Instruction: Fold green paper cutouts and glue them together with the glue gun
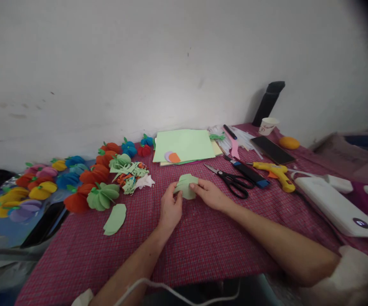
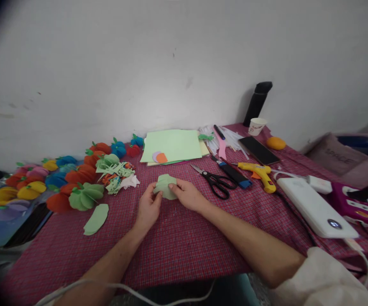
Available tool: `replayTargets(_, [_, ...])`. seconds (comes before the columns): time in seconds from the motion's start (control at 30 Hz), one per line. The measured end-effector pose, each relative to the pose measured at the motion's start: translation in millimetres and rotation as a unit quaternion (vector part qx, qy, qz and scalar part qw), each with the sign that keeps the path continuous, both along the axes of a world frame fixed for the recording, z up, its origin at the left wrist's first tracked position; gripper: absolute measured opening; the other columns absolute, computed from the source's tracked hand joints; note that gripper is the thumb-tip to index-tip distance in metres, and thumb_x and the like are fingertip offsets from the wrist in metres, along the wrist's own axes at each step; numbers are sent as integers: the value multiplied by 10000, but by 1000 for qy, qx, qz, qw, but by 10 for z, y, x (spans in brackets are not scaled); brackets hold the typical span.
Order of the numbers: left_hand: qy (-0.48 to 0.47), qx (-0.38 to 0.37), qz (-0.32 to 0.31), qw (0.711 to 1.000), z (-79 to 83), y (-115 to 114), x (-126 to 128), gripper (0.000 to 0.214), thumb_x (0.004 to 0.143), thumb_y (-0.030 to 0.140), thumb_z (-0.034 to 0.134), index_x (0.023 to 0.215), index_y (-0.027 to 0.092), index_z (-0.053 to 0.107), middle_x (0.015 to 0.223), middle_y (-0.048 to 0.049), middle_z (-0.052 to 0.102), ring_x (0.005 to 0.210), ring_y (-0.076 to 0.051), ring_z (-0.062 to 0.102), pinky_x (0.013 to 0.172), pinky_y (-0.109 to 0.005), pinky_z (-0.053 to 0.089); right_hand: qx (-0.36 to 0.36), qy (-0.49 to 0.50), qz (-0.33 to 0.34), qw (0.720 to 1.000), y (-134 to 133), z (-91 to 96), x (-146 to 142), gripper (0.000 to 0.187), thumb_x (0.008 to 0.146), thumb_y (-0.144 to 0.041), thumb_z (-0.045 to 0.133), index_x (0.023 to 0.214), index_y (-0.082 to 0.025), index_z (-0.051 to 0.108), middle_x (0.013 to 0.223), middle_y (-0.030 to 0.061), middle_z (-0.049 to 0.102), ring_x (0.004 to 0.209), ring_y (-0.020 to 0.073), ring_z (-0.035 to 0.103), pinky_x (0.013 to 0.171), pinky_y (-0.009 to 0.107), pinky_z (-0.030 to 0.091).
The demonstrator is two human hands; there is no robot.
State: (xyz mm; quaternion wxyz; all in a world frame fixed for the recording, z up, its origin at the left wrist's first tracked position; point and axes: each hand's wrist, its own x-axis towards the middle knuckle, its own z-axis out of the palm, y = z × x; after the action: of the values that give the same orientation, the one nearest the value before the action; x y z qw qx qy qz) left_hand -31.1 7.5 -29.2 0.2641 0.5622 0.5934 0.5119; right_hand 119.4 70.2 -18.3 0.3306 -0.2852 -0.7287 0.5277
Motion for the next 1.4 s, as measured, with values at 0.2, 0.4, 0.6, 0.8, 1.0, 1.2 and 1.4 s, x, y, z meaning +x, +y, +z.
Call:
replayTargets(0.2, [14,20,-16,1000,-97,16,45,323,801,138,469,1117,182,515,1101,-90,576,1034,-201,543,905,-361,416,36,-93,115,988,107,136,198,436,909,-458,378,1139,-154,590,1062,58,648,945,196,572,867,339,427])
replayTargets(0.4, [-39,12,-51,998,-92,-12,110,440,789,121,481,1219,203,449,1201,-92,536,1108,-197,514,975,-376,369,120,-176,129,969,85,201,252,327,888,-434,454,1024,-190,625,902,25,651,809,172,565,742,291,425])
replayTargets(0.6, [-71,-29,-49,996,3,-51,138,529,724,86,535,1238,197,481,1262,-95,526,1166,-219,479,1023,-380,310,233,-262,61,934,87,85,181,217,794,-360,614,866,-155,610,784,38,606,697,167,512,624,263,362])
replayTargets(0.8, [-98,-23,-104,989,-57,-36,155,759,710,39,486,1409,210,245,1357,-118,429,1233,-198,422,1039,-368,291,246,-224,62,941,96,27,151,148,847,-295,558,887,-164,611,840,49,628,778,176,551,697,273,386])
replayTargets(1.0, [-97,-39,-141,985,-66,-35,178,881,662,4,463,1442,234,125,1434,-132,323,1279,-204,370,1026,-360,303,226,-218,50,948,53,21,93,143,859,-253,525,910,-162,623,863,51,652,790,174,579,721,275,407])
replayTargets(1.2, [-207,-36,-121,970,-67,15,159,873,624,28,517,1412,248,212,1349,-115,415,1175,-196,471,971,-335,367,166,-181,51,968,61,-3,94,180,832,-288,540,901,-167,654,847,38,673,771,174,591,713,276,419])
replayTargets(1.4, [-392,-82,-77,913,61,14,142,539,739,219,591,1264,238,467,1240,-79,541,1121,-203,518,911,-349,431,10,-81,36,996,120,-6,116,295,819,-407,533,891,-148,652,755,4,651,692,150,570,652,261,448])
